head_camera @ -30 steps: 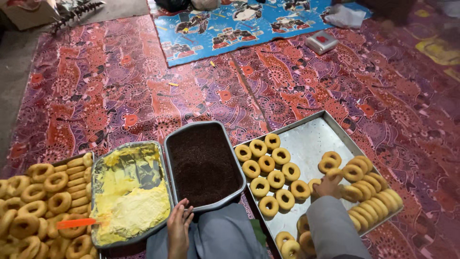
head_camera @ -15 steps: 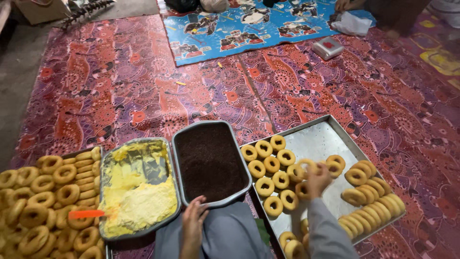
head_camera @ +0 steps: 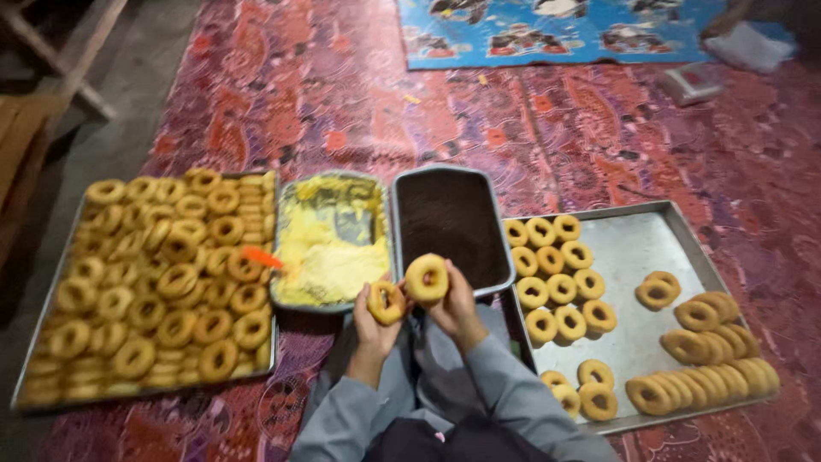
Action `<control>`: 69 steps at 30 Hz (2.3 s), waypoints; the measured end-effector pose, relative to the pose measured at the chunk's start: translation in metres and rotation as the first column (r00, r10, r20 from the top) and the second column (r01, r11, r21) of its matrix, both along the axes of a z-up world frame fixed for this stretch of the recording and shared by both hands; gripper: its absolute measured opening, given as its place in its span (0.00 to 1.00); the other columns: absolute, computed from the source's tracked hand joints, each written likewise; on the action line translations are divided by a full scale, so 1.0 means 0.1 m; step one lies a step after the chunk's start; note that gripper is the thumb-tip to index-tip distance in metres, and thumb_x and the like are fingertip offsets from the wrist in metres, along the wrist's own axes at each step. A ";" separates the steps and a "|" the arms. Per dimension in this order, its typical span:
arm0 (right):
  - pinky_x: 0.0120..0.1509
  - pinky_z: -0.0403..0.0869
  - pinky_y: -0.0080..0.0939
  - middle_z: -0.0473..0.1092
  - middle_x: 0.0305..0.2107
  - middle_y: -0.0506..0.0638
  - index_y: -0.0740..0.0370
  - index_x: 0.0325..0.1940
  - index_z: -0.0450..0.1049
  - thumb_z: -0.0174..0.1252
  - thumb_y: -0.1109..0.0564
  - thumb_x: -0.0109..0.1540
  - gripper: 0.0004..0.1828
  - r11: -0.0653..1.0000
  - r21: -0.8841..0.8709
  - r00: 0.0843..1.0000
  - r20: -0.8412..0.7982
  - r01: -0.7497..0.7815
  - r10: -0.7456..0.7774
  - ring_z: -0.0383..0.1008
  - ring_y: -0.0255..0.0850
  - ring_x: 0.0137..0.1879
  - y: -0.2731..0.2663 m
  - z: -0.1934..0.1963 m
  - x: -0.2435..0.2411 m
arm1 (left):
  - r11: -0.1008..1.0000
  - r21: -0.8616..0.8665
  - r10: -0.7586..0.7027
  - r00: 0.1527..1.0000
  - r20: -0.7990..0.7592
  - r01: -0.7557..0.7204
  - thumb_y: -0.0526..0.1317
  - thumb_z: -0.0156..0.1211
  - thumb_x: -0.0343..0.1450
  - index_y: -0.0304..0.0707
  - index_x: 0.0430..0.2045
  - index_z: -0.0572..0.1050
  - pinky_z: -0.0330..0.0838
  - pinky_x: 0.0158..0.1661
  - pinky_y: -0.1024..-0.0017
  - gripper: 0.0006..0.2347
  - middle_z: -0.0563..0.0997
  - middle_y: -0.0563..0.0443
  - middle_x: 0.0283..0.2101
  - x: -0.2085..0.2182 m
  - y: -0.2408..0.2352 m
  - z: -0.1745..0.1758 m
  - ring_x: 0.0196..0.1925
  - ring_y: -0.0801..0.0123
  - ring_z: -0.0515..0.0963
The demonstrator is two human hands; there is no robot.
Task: The person sits on the floor and repeatedly picks up ring-shaped donuts, splits them open, fills the center with a yellow paste, and then rolls the filled donut in a dark granular topping before placing it on a tray.
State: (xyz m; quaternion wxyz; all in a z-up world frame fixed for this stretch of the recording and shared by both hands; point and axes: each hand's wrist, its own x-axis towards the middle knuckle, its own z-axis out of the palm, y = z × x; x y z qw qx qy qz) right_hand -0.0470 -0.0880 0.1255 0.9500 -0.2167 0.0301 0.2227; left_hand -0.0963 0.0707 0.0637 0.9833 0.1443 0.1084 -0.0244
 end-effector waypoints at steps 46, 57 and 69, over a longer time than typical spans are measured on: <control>0.52 0.68 0.46 0.75 0.33 0.51 0.60 0.44 0.78 0.69 0.60 0.55 0.14 0.229 -0.637 0.307 0.616 0.736 0.725 0.66 0.50 0.43 1.37 -0.39 0.61 | 0.973 0.033 0.229 0.971 -0.074 -0.227 0.63 0.41 0.79 0.38 0.46 0.71 0.70 0.59 0.51 0.25 0.75 0.46 0.50 -0.61 1.11 -0.94 0.57 0.56 0.75; 0.53 0.67 0.48 0.77 0.33 0.52 0.60 0.44 0.80 0.69 0.58 0.55 0.14 0.151 -0.728 0.449 0.557 0.669 0.699 0.70 0.49 0.41 1.37 -0.24 0.40 | 0.945 0.042 0.327 0.922 -0.205 -0.326 0.54 0.40 0.77 0.33 0.58 0.68 0.69 0.62 0.55 0.24 0.75 0.43 0.59 -0.52 1.20 -0.96 0.61 0.56 0.75; 0.54 0.69 0.49 0.76 0.37 0.52 0.55 0.44 0.79 0.68 0.58 0.54 0.14 0.155 -0.645 0.385 0.613 0.748 0.690 0.69 0.53 0.45 1.30 -0.45 0.35 | 0.916 0.209 0.368 0.926 -0.089 -0.344 0.53 0.39 0.78 0.34 0.60 0.69 0.65 0.65 0.58 0.24 0.74 0.46 0.61 -0.43 1.00 -1.13 0.64 0.59 0.73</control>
